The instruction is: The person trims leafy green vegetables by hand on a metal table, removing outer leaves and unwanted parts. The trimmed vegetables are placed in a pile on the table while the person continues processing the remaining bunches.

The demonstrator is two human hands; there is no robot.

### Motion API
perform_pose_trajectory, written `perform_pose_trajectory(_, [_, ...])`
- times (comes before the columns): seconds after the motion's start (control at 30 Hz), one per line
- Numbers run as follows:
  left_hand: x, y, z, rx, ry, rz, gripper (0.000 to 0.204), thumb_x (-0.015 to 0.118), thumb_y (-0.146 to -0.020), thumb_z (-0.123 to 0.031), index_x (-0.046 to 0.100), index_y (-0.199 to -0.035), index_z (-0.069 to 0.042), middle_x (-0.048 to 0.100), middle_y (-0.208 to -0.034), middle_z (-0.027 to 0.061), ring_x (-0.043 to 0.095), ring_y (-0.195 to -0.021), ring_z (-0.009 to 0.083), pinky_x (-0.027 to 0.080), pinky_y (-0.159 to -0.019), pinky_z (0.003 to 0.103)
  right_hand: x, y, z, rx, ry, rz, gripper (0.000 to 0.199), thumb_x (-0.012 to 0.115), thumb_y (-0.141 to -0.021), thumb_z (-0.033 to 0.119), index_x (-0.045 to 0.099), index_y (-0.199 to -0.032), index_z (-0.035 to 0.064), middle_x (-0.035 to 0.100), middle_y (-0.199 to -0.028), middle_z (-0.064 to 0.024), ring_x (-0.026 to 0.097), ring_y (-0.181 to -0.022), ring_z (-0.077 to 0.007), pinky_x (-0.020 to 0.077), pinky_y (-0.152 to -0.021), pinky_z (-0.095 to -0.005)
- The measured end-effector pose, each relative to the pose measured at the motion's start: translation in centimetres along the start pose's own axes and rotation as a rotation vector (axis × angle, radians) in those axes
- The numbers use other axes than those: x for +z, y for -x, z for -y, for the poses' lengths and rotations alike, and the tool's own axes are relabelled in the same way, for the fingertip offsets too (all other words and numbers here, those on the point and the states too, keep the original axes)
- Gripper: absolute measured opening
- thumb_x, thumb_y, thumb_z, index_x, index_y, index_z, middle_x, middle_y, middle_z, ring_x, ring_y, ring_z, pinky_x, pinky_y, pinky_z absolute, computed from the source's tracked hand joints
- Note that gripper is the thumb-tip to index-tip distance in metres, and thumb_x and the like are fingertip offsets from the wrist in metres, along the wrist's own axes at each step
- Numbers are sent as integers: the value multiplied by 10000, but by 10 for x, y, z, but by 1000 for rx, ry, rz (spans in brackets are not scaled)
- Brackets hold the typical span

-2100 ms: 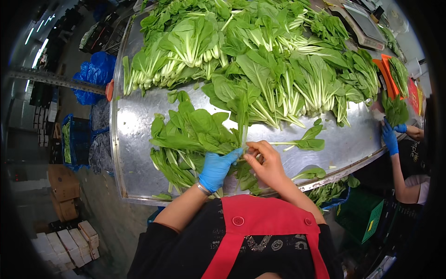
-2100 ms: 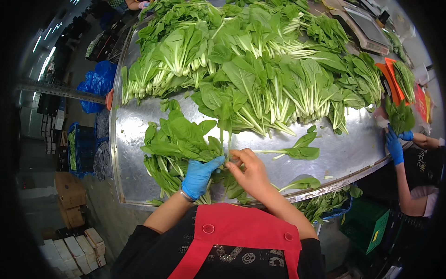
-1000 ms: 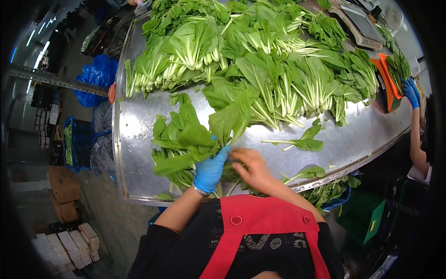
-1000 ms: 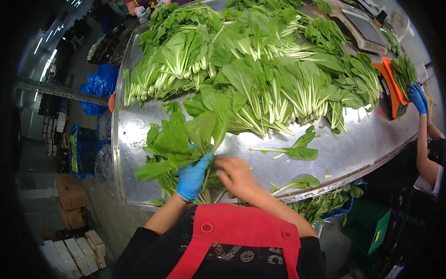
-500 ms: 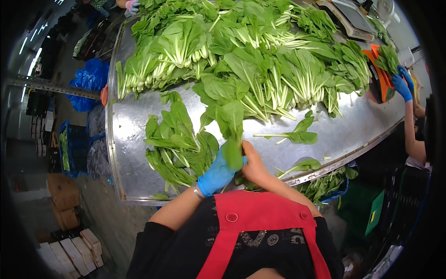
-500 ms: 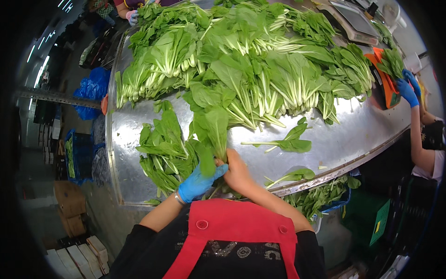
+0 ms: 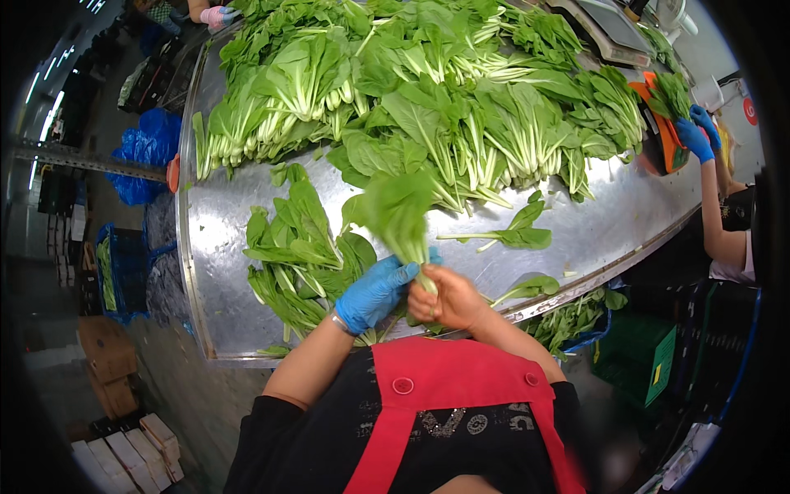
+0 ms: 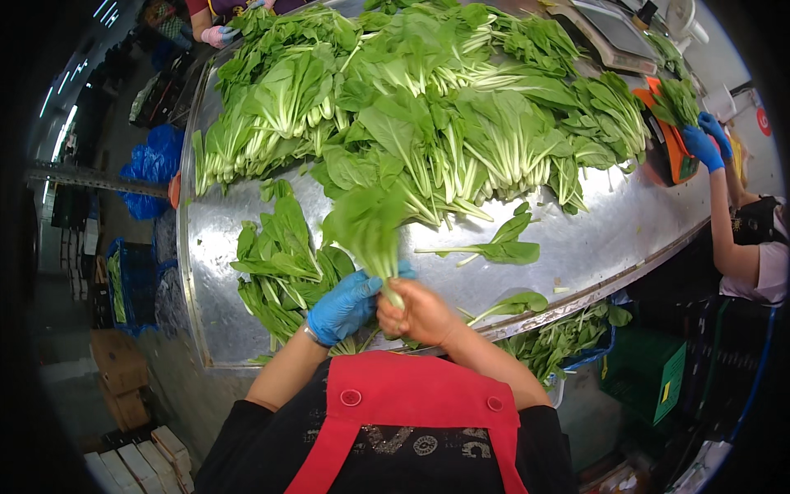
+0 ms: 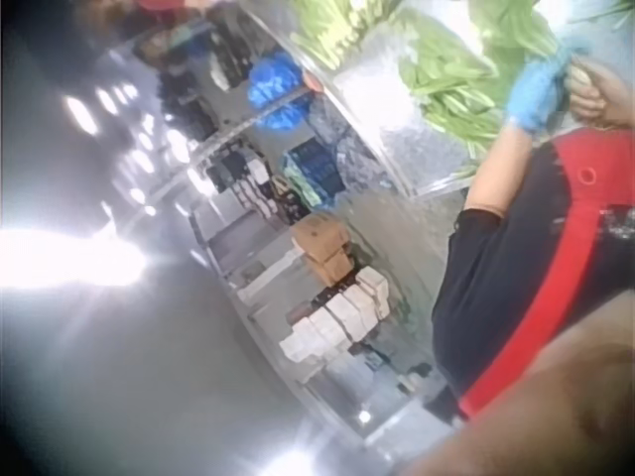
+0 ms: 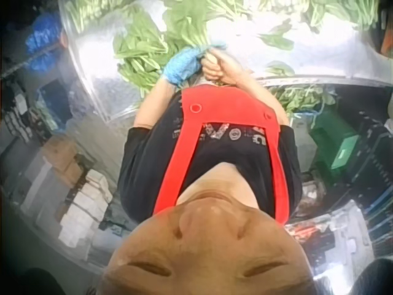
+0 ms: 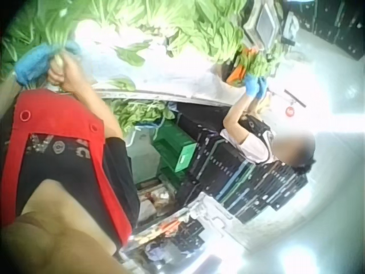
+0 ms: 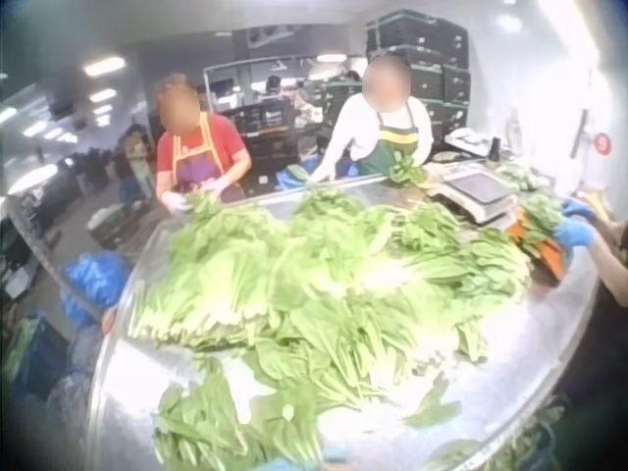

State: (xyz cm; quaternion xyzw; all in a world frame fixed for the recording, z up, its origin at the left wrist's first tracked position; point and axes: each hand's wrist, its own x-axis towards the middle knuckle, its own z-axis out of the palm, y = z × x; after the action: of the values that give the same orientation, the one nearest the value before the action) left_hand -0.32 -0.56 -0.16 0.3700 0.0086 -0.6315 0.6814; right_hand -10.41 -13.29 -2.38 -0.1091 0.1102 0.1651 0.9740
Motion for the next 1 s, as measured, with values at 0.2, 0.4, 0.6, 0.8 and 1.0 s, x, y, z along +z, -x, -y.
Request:
perform_pose_trajectory(0.2, [-8,-5,-2,26,-156,40,462,351,-936,-308,502,-1123,86,545,-1114,155,533,-991,205,390,-926,323,14,-1,-6,144,423,-127,357,376,-941,335,532,-1017,23,298,-476,44,253,-385,-49,210,-378,-203])
perform_pose_trajectory(0.4, [-27,-13,2,72,150,-8,352,403,-919,-214,500,-1081,83,530,-1140,192,524,-1051,269,397,-938,383,28,10,18,120,1582,-267,307,551,-842,312,604,-830,10,617,-698,-120,574,-592,-231,441,-563,-333])
perform_pose_trajectory(0.6, [-28,-19,16,90,-32,-333,284,485,-890,-155,492,-1107,29,562,-975,113,551,-882,175,455,-775,289,33,6,31,-587,2116,-394,211,671,-712,240,616,-794,54,580,-756,-67,537,-718,-246,366,-631,-338])
perform_pose_trajectory(0.8, [0,-14,13,184,43,-314,287,500,-876,-114,456,-1137,-3,523,-1015,46,504,-914,128,423,-764,244,28,-5,17,-636,2044,-467,215,709,-649,195,605,-777,56,533,-719,-60,526,-702,-241,348,-619,-331])
perform_pose_trajectory(1.0, [6,-7,13,262,-20,-206,316,451,-877,-55,394,-1184,-11,496,-1073,67,489,-970,155,402,-857,260,24,-10,1,-788,1903,-605,204,668,-662,109,580,-835,47,530,-713,-64,530,-625,-245,398,-571,-351])
